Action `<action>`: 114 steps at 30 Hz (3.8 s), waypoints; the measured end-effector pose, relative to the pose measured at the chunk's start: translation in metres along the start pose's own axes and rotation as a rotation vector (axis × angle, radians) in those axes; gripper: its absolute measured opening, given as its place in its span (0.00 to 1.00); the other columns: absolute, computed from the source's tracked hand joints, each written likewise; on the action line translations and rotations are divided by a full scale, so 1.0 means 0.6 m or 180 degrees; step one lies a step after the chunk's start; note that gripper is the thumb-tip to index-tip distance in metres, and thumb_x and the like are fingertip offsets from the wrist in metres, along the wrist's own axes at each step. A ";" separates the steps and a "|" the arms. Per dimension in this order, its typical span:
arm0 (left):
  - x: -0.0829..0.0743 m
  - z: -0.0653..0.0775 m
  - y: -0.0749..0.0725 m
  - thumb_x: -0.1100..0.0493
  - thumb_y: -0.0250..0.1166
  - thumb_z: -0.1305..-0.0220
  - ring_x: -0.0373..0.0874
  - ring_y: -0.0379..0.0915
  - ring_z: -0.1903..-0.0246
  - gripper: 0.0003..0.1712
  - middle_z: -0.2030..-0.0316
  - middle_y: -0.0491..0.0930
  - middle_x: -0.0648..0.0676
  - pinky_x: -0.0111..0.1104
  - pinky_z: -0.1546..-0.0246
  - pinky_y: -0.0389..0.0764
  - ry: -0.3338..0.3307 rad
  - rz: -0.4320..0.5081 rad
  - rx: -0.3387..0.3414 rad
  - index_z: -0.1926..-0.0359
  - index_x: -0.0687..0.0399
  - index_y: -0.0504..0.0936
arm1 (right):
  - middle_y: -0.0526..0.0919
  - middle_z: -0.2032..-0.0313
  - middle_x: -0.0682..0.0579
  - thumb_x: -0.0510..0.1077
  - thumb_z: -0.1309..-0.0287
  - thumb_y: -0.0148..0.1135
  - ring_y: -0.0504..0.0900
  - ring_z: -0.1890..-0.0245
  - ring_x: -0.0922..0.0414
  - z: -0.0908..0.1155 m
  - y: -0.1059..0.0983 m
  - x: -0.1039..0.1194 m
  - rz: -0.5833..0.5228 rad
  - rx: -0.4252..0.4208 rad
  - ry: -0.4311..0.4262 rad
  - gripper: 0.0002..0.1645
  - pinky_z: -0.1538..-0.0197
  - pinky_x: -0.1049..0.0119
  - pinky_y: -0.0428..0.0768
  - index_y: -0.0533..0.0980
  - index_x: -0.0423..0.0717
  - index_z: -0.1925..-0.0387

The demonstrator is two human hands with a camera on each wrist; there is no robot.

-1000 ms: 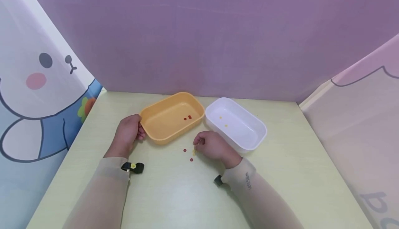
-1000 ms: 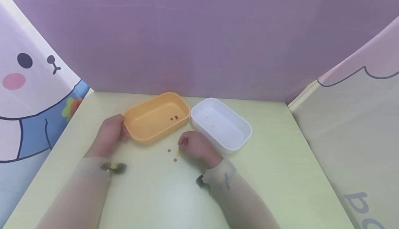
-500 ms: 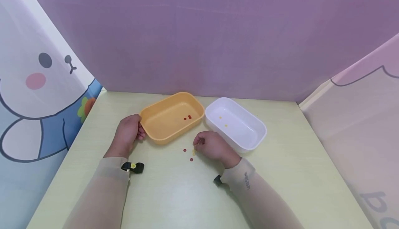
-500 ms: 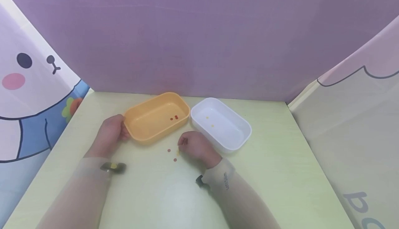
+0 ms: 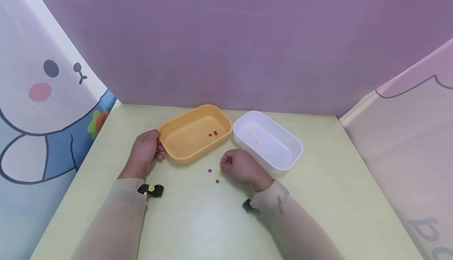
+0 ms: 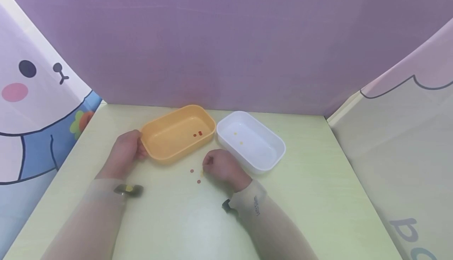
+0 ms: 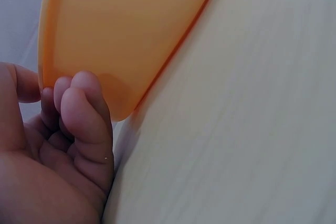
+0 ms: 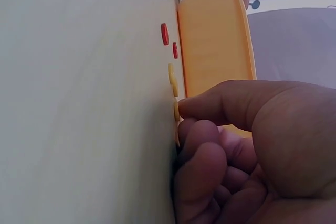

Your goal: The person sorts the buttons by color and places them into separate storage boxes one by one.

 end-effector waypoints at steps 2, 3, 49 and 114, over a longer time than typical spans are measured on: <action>0.000 -0.001 0.000 0.44 0.43 0.15 0.43 0.79 0.72 0.25 0.70 0.80 0.48 0.34 0.67 0.87 0.0004 -0.0006 0.0005 0.50 0.60 0.77 | 0.86 0.68 0.61 0.43 0.29 0.69 0.82 0.65 0.59 0.001 0.000 -0.001 -0.0015 0.0015 0.0025 0.07 0.54 0.61 0.81 0.87 0.58 0.65; 0.000 -0.001 0.000 0.44 0.43 0.15 0.43 0.79 0.72 0.25 0.69 0.80 0.48 0.34 0.67 0.87 0.0009 -0.0006 0.0008 0.50 0.61 0.77 | 0.87 0.68 0.61 0.43 0.29 0.69 0.82 0.64 0.59 0.001 0.000 -0.001 -0.0025 0.0024 0.0033 0.07 0.53 0.61 0.82 0.87 0.58 0.65; -0.002 0.000 0.002 0.44 0.42 0.15 0.44 0.79 0.71 0.26 0.68 0.80 0.49 0.34 0.67 0.88 -0.0018 -0.0013 0.0022 0.48 0.61 0.77 | 0.77 0.79 0.56 0.45 0.27 0.60 0.75 0.76 0.57 0.016 -0.008 -0.006 -0.0697 0.0153 0.0273 0.13 0.67 0.64 0.74 0.80 0.51 0.72; 0.000 -0.003 -0.003 0.45 0.43 0.16 0.43 0.79 0.72 0.24 0.70 0.81 0.48 0.34 0.68 0.87 -0.0019 -0.0024 0.0041 0.51 0.59 0.77 | 0.79 0.68 0.50 0.39 0.28 0.55 0.78 0.69 0.54 -0.017 -0.238 -0.040 -0.1665 -0.0103 0.0578 0.09 0.62 0.65 0.84 0.78 0.37 0.60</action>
Point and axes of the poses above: each hand's wrist, its own z-axis away from the middle knuckle, its own y-axis out of the palm, x = y × z, the point moved 9 cm from there along -z, towards the middle knuckle
